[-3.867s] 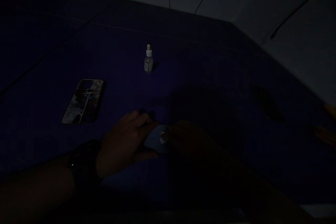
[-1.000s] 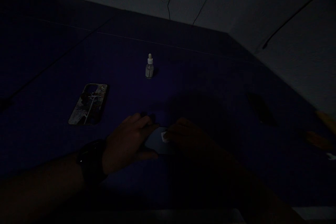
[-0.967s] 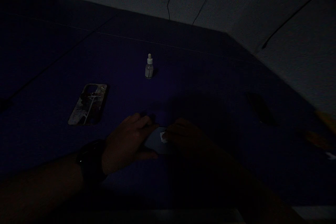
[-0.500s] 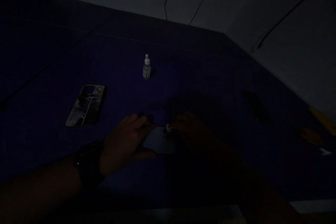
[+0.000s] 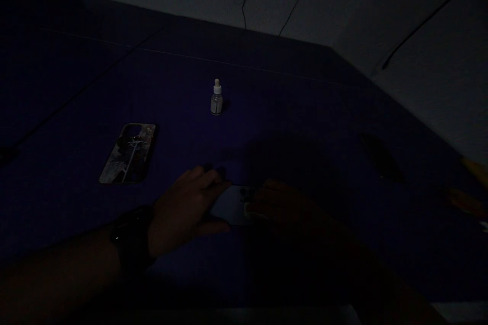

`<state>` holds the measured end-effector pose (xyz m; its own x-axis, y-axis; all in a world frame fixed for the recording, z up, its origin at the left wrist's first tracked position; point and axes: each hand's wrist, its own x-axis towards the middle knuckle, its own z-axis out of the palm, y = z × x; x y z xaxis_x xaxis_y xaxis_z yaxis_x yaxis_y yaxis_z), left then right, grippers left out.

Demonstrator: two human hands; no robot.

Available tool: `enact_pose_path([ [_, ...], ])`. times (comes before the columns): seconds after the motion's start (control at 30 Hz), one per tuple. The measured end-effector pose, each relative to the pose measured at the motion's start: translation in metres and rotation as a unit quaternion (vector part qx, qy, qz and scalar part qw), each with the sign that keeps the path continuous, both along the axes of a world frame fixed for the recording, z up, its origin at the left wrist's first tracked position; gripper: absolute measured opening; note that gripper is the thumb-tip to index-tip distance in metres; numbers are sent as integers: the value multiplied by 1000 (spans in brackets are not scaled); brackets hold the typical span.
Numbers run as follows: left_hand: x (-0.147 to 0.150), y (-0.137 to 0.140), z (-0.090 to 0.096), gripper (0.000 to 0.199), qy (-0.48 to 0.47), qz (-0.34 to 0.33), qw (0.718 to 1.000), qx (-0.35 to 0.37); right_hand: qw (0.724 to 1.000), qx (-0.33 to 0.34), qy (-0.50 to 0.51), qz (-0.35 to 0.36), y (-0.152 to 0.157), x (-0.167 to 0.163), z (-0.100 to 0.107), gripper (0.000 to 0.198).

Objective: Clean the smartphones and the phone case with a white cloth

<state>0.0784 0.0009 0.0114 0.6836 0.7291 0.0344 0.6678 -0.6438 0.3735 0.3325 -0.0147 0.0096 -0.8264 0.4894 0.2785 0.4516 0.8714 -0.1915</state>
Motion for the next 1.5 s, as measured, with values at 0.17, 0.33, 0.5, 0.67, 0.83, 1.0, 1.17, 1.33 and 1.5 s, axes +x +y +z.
enact_pose_path([
  [0.17, 0, 0, 1, 70, -1, -2, 1000, 8, 999, 45, 2, -15, 1, -10, -7, 20],
  [0.33, 1, 0, 0, 68, -3, -5, 1000, 9, 998, 33, -30, -43, 5, -10, -10, 18],
  [0.5, 1, 0, 0, 69, 5, -4, 1000, 13, 996, 56, -12, -75, 15, -9, -9, 21],
  [0.67, 1, 0, 0, 68, 22, -8, 999, 31, 995, 57, -35, -74, 18, 3, -6, 20],
  [0.83, 1, 0, 0, 71, 27, -11, 999, 26, 997, 47, -2, -54, 20, 6, -6, 20],
  [1.0, 2, 0, 0, 73, 26, -11, 999, 18, 996, 56, -19, -71, 23, 11, -7, 24],
  [1.17, 2, 0, 0, 71, 19, -13, 999, 25, 995, 44, -19, -86, 27, 12, -9, 23],
  [1.33, 1, 0, 0, 70, 18, -10, 999, 34, 996, -1, -35, -83, 31, 17, -6, 27],
  [1.5, 2, 0, 0, 73, 16, -5, 999, 32, 996, 14, 12, -85, 32, -2, -16, 25],
])
